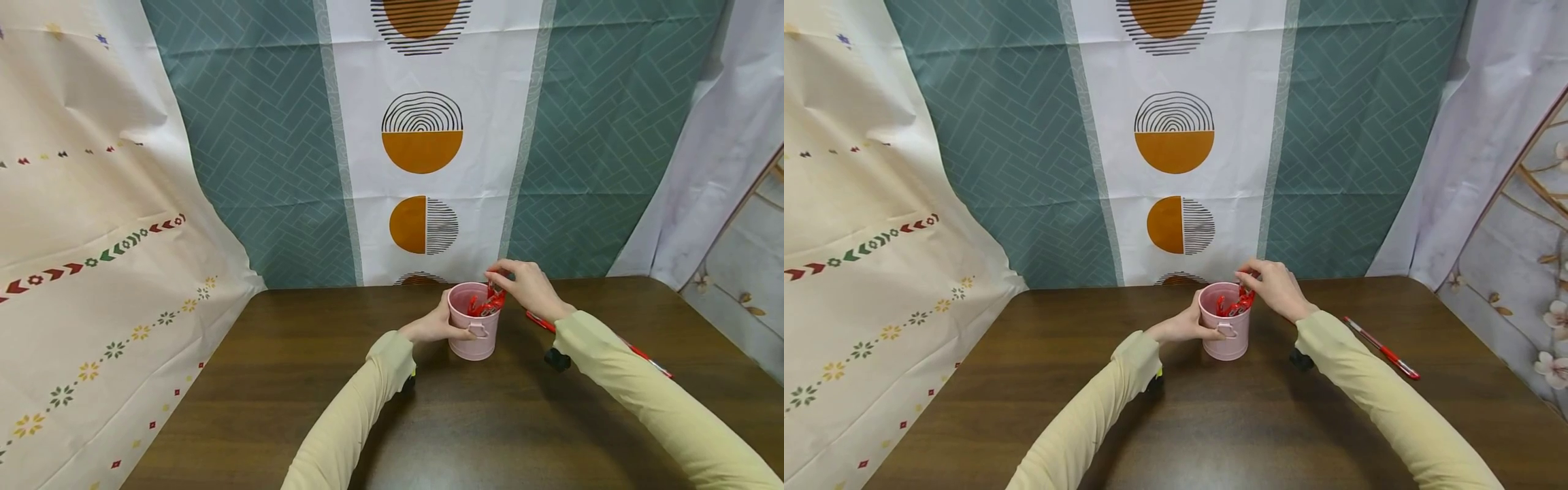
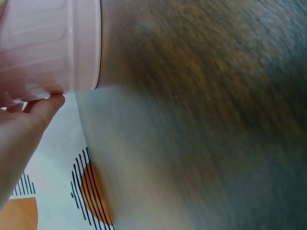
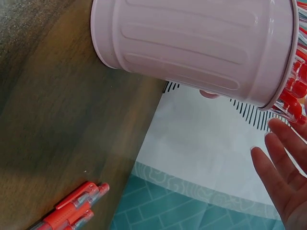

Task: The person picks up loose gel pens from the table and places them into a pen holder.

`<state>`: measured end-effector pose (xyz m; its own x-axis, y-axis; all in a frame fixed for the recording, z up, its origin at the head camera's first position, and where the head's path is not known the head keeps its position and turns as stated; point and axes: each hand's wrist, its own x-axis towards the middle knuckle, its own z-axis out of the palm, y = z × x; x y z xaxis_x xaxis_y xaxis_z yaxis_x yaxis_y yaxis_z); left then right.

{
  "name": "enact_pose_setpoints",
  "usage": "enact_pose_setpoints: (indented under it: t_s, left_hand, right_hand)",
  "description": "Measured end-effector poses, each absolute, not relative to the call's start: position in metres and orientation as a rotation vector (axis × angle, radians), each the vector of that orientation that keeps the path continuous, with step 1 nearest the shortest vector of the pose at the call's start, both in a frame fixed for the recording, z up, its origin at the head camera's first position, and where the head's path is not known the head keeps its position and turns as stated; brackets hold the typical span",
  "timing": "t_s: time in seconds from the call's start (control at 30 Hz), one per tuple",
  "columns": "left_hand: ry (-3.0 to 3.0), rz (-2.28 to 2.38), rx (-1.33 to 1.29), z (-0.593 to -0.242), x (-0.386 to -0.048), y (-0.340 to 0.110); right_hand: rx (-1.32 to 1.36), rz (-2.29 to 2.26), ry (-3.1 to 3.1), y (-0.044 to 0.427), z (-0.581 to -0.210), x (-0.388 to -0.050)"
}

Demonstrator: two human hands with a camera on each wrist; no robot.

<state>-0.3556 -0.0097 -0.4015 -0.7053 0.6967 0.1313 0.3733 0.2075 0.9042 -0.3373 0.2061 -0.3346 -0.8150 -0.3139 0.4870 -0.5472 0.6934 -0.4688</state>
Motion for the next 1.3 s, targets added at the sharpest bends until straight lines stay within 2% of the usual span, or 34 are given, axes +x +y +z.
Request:
enact_pose_setpoints:
  t_s: [0.37, 0.57, 1.03, 1.3]
  left_hand:
    - [2.176, 1.501, 1.008, -0.401, -0.355, -0.010]
    - [2.201, 1.487, 0.997, -0.400, -0.354, -0.009]
    - [2.203, 1.492, 0.982, -0.402, -0.356, -0.011]
    - [2.173, 1.512, 1.061, -0.403, -0.357, -0.010]
  right_hand:
    - [0.692, 0.883, -2.516, 0.208, -0.335, -0.337]
    - [0.621, 0.845, -2.528, 0.213, -0.331, -0.334]
    - [0.527, 0.846, -2.531, 0.245, -0.328, -0.335]
    - [0.518, 0.824, -2.583, 0.267, -0.333, -0.335]
